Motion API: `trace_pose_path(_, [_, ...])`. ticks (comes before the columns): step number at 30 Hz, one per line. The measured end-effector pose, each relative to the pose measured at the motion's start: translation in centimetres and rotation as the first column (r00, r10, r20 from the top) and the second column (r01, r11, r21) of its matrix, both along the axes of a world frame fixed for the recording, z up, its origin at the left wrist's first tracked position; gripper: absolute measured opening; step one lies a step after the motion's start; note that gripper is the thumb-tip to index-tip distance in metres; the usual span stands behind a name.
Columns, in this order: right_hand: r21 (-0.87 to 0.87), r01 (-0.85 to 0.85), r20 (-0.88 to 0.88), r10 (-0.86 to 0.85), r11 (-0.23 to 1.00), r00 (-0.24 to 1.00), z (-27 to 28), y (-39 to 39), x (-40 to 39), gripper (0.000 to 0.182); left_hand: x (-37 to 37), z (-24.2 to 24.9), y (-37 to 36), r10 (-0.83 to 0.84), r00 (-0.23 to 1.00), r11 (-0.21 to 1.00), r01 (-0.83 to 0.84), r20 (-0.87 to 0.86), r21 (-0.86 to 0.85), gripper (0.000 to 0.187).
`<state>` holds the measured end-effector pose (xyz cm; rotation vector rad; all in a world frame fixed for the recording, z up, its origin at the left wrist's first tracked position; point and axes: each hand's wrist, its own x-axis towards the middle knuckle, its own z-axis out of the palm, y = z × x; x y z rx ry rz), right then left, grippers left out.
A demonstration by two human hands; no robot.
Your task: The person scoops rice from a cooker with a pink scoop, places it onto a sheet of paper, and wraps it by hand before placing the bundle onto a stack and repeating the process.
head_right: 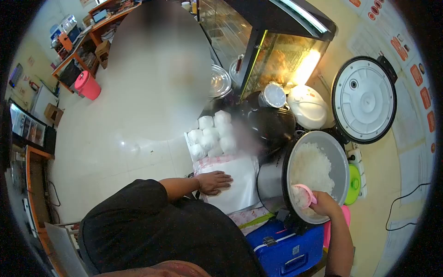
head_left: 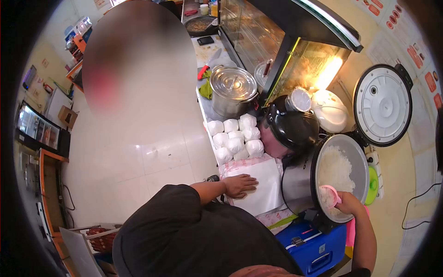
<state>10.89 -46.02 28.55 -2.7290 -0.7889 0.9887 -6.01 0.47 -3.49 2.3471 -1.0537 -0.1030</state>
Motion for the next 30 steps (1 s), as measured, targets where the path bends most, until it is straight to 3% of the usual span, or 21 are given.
trace_pose_path(1, [0.008, -0.044, -0.021, 0.044, 0.999, 0.999, -0.2, -0.2, 0.7, 0.029, 0.0, 0.0, 0.0, 0.002, 1.000, 1.000, -0.002, 0.017, -0.002, 0.054])
trace_pose_path(4, [-0.129, 0.226, -0.287, -0.255, 0.966, 0.923, 2.3, 0.4, 1.5, 0.026, 0.1, 0.0, -0.1, 0.001, 0.998, 1.000, -0.001, 0.057, 0.002, 0.055])
trace_pose_path(7, [0.032, 0.400, -0.233, -0.382, 0.916, 0.894, 1.2, -2.4, 3.2, 0.026, 0.0, 0.8, 0.0, 0.006, 0.999, 1.000, -0.007, 0.039, 0.017, 0.054])
trace_pose_path(8, [0.057, 0.485, -0.163, -0.471, 0.873, 0.867, 2.7, -0.6, 2.6, 0.030, 0.0, -1.3, -0.5, 0.005, 1.000, 0.999, -0.006, 0.007, 0.044, 0.053])
trace_pose_path(9, [0.104, 0.362, 0.084, -0.371, 0.926, 0.925, 1.7, -1.3, 3.5, 0.030, 0.1, -1.2, -0.2, -0.005, 0.999, 1.000, 0.004, 0.036, 0.011, 0.054])
trace_pose_path(11, [0.045, 0.116, 0.513, -0.123, 0.992, 0.850, -2.3, -3.9, 3.2, 0.030, 0.1, 0.6, -0.1, -0.001, 1.000, 1.000, 0.000, 0.019, 0.020, 0.055])
trace_pose_path(12, [-0.061, 0.295, 0.320, -0.261, 0.953, 0.910, -0.4, -2.1, 2.9, 0.046, -0.2, 0.8, -0.4, -0.004, 1.000, 1.000, 0.003, 0.017, 0.014, 0.055])
trace_pose_path(16, [0.143, 0.263, 0.425, -0.299, 0.954, 0.854, -2.9, -4.8, 4.6, 0.065, 0.5, 1.2, 0.1, 0.009, 1.000, 0.999, -0.009, 0.006, 0.036, 0.055])
trace_pose_path(18, [0.140, 0.230, 0.443, -0.268, 0.963, 0.855, -2.6, -5.4, 5.5, 0.063, 0.0, 0.7, -0.4, -0.011, 1.000, 0.998, 0.011, -0.002, 0.056, 0.054])
trace_pose_path(19, [0.066, 0.348, 0.439, -0.341, 0.935, 0.832, -3.1, -5.6, 6.0, 0.061, 0.4, 0.5, -0.4, 0.001, 1.000, 0.998, -0.003, 0.019, 0.068, 0.053])
trace_pose_path(20, [0.109, 0.249, 0.515, -0.269, 0.962, 0.814, -5.3, -7.1, 6.9, 0.056, 0.4, 1.1, -0.5, 0.004, 1.000, 0.997, -0.005, 0.010, 0.072, 0.054])
trace_pose_path(21, [-0.100, 0.346, 0.467, -0.263, 0.933, 0.844, -4.5, -5.7, 6.4, 0.046, 0.4, 2.1, -0.6, 0.012, 1.000, 0.997, -0.012, 0.004, 0.080, 0.054])
trace_pose_path(22, [-0.076, 0.341, 0.547, -0.246, 0.937, 0.800, -4.3, -4.7, 5.3, 0.040, 0.6, 2.7, -0.9, 0.013, 1.000, 0.996, -0.013, -0.003, 0.083, 0.055])
trace_pose_path(24, [-0.277, 0.422, 0.503, -0.244, 0.863, 0.829, -4.5, -2.5, 5.1, 0.033, 0.5, 3.6, -1.0, 0.031, 0.999, 0.993, -0.029, -0.020, 0.112, 0.057])
trace_pose_path(26, [-0.111, 0.420, 0.530, -0.303, 0.901, 0.792, -5.2, -1.1, 4.3, 0.029, 0.5, 4.1, -1.1, 0.028, 0.999, 0.992, -0.023, -0.032, 0.127, 0.058])
trace_pose_path(29, [-0.092, 0.180, 0.261, -0.150, 0.979, 0.954, -8.7, -0.4, 5.7, 0.028, 0.4, 4.1, -1.2, 0.036, 0.999, 0.992, -0.031, -0.039, 0.126, 0.059])
trace_pose_path(30, [-0.109, 0.217, 0.241, -0.186, 0.970, 0.953, -8.2, 1.1, 4.8, 0.029, 0.4, 4.0, -1.2, 0.038, 0.998, 0.991, -0.033, -0.041, 0.128, 0.059])
